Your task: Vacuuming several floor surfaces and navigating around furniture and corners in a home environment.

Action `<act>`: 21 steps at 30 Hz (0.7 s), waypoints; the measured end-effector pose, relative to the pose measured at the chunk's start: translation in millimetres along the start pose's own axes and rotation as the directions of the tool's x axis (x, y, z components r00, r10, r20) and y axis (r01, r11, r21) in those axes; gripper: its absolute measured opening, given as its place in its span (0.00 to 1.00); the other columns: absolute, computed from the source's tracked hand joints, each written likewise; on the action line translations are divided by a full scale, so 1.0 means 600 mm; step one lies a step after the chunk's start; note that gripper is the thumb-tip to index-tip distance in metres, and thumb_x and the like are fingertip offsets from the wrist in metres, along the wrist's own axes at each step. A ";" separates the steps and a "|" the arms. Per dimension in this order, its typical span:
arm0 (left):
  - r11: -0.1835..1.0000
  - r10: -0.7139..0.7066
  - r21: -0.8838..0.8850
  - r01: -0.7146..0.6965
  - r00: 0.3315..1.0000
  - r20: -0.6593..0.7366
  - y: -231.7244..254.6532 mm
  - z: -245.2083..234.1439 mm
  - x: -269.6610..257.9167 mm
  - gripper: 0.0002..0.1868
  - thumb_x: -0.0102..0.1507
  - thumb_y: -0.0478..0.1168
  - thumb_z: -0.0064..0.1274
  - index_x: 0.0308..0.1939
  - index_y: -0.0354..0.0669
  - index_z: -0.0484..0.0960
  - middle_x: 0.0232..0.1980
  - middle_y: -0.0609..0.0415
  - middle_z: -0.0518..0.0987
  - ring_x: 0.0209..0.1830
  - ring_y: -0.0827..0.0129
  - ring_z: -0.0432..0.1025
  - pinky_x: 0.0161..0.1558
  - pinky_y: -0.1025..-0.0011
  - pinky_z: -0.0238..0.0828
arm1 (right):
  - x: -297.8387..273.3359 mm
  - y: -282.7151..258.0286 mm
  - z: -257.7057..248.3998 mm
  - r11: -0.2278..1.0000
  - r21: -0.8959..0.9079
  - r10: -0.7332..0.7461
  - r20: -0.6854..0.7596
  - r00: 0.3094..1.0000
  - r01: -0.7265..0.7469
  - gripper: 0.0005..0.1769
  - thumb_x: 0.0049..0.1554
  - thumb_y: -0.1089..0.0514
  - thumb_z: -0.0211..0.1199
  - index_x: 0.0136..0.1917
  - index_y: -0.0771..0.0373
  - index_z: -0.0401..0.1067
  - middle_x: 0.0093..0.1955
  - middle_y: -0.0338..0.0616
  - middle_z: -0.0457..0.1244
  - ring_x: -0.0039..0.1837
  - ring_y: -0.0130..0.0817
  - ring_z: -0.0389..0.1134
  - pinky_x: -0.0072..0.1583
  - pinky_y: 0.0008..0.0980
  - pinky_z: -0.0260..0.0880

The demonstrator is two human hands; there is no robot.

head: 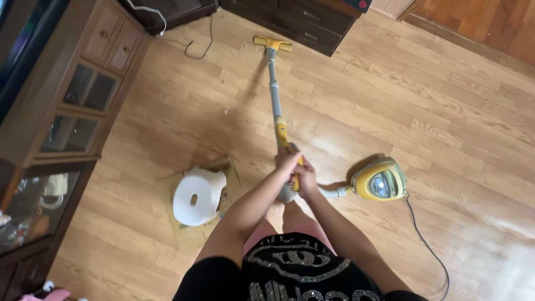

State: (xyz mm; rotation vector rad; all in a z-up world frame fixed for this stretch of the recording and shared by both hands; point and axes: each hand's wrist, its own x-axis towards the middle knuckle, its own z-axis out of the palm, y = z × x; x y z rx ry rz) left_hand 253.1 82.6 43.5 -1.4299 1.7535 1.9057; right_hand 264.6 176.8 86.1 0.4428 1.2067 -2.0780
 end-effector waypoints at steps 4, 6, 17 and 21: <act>0.998 -0.058 -0.028 0.059 0.997 0.052 0.076 -0.039 0.054 0.27 0.59 0.48 0.61 0.56 0.39 0.70 0.35 0.44 0.76 0.20 0.60 0.68 0.16 0.65 0.63 | 0.052 -0.023 0.072 0.991 0.091 0.101 -0.074 0.992 -0.094 0.32 0.51 0.68 0.54 0.68 0.55 0.68 0.32 0.40 0.61 0.26 0.28 0.60 0.29 0.29 0.62; 0.994 -0.089 -0.058 0.097 0.988 0.127 0.064 -0.040 0.116 0.23 0.61 0.48 0.60 0.51 0.37 0.73 0.33 0.44 0.75 0.21 0.63 0.68 0.17 0.63 0.64 | 0.077 -0.025 0.098 0.993 0.074 0.097 -0.068 0.993 -0.092 0.28 0.49 0.68 0.52 0.65 0.62 0.65 0.34 0.42 0.62 0.28 0.31 0.61 0.29 0.30 0.61; 0.919 -0.394 0.236 0.316 0.711 0.582 0.022 0.132 0.172 0.23 0.69 0.58 0.37 0.45 0.42 0.75 0.33 0.48 0.75 0.20 0.63 0.65 0.16 0.63 0.61 | 0.047 -0.108 0.047 0.988 0.105 -0.087 -0.208 0.974 0.110 0.27 0.51 0.68 0.55 0.66 0.63 0.64 0.35 0.40 0.64 0.30 0.27 0.61 0.33 0.27 0.63; 0.928 -0.348 0.278 0.249 0.848 0.401 0.045 0.067 0.153 0.25 0.70 0.53 0.41 0.60 0.38 0.58 0.39 0.42 0.74 0.22 0.59 0.68 0.15 0.61 0.63 | 0.036 -0.078 0.118 0.990 0.130 -0.012 -0.304 0.953 0.054 0.25 0.55 0.66 0.53 0.67 0.63 0.63 0.31 0.40 0.61 0.25 0.28 0.58 0.28 0.28 0.59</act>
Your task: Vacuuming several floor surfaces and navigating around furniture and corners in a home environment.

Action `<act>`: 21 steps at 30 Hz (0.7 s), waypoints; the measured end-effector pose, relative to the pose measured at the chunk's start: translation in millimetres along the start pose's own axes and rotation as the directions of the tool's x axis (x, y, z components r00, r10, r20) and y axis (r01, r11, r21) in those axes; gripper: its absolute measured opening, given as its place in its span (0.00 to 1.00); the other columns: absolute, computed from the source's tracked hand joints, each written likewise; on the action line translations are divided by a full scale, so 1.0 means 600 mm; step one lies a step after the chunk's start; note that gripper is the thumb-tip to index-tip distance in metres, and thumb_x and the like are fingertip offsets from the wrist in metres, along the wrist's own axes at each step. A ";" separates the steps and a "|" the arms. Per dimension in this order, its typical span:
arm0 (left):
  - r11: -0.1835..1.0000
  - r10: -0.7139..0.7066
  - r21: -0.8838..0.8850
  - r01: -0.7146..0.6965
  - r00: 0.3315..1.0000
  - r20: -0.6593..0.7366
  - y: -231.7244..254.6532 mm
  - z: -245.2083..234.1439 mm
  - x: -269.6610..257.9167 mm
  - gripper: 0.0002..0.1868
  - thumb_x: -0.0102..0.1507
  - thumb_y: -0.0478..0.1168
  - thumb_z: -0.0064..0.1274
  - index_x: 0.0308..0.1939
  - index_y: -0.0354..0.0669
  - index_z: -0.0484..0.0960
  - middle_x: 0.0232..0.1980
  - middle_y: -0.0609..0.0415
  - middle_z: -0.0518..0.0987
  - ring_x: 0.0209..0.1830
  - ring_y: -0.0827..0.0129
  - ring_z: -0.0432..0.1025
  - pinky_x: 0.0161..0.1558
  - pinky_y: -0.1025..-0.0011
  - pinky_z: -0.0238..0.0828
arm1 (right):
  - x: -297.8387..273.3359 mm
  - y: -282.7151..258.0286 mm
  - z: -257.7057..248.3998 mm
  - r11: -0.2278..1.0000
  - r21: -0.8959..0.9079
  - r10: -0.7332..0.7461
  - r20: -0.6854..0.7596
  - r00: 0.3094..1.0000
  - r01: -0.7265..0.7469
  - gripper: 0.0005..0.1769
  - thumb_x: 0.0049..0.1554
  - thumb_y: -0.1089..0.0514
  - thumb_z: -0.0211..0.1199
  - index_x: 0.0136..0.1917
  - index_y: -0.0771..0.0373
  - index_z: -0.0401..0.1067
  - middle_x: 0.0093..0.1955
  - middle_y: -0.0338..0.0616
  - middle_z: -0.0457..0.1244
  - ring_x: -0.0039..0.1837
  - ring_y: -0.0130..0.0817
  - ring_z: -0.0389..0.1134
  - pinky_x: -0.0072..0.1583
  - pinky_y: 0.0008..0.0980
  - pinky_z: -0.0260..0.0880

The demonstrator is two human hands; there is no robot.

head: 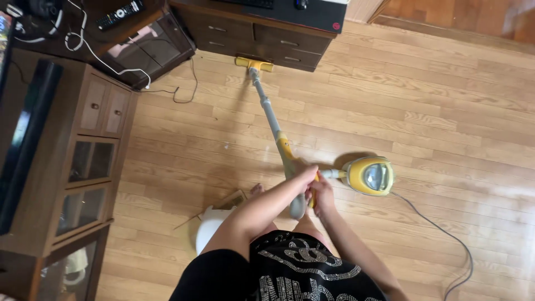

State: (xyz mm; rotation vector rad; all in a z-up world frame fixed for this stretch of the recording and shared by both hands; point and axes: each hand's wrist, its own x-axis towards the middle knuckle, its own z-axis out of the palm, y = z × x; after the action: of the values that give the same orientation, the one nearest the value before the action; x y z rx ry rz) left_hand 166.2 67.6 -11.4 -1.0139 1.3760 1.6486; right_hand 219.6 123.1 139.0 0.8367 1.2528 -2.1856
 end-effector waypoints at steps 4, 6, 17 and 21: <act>1.000 0.011 -0.010 -0.013 0.991 -0.134 0.105 -0.088 -0.202 0.40 0.66 0.48 0.46 0.76 0.42 0.41 0.43 0.40 0.74 0.24 0.53 0.72 0.16 0.57 0.65 | -0.023 0.012 0.088 0.998 -0.056 -0.025 -0.086 0.996 0.021 0.31 0.54 0.69 0.54 0.72 0.64 0.62 0.32 0.44 0.63 0.25 0.31 0.59 0.28 0.30 0.60; 0.995 -0.099 0.003 0.099 0.994 -0.054 0.129 -0.117 -0.213 0.31 0.68 0.54 0.42 0.49 0.63 0.30 0.43 0.41 0.73 0.24 0.49 0.69 0.16 0.57 0.61 | -0.039 -0.011 0.137 0.998 -0.044 -0.037 -0.028 0.999 0.036 0.32 0.56 0.66 0.54 0.74 0.65 0.61 0.31 0.42 0.62 0.25 0.28 0.59 0.28 0.28 0.58; 0.998 -0.003 -0.068 0.016 0.982 0.191 0.168 -0.116 -0.052 0.22 0.67 0.54 0.46 0.43 0.35 0.72 0.27 0.44 0.71 0.14 0.58 0.63 0.12 0.57 0.60 | 0.016 -0.117 0.206 0.988 -0.150 0.035 -0.003 0.999 -0.035 0.22 0.53 0.69 0.54 0.62 0.64 0.65 0.31 0.42 0.60 0.25 0.29 0.56 0.27 0.30 0.56; 0.987 -0.158 0.066 0.146 0.959 0.237 0.125 -0.110 -0.066 0.26 0.67 0.64 0.42 0.41 0.43 0.68 0.25 0.48 0.63 0.12 0.59 0.56 0.14 0.54 0.59 | -0.013 -0.091 0.172 0.987 -0.132 0.087 -0.011 0.996 -0.088 0.24 0.54 0.67 0.53 0.65 0.61 0.62 0.32 0.43 0.62 0.27 0.30 0.60 0.29 0.30 0.60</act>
State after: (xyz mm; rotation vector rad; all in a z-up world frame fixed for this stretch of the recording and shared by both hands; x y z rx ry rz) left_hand 121.4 -10.7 47.1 -0.8385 1.1424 1.5597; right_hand 161.0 58.5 216.8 0.8284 1.3227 -2.0088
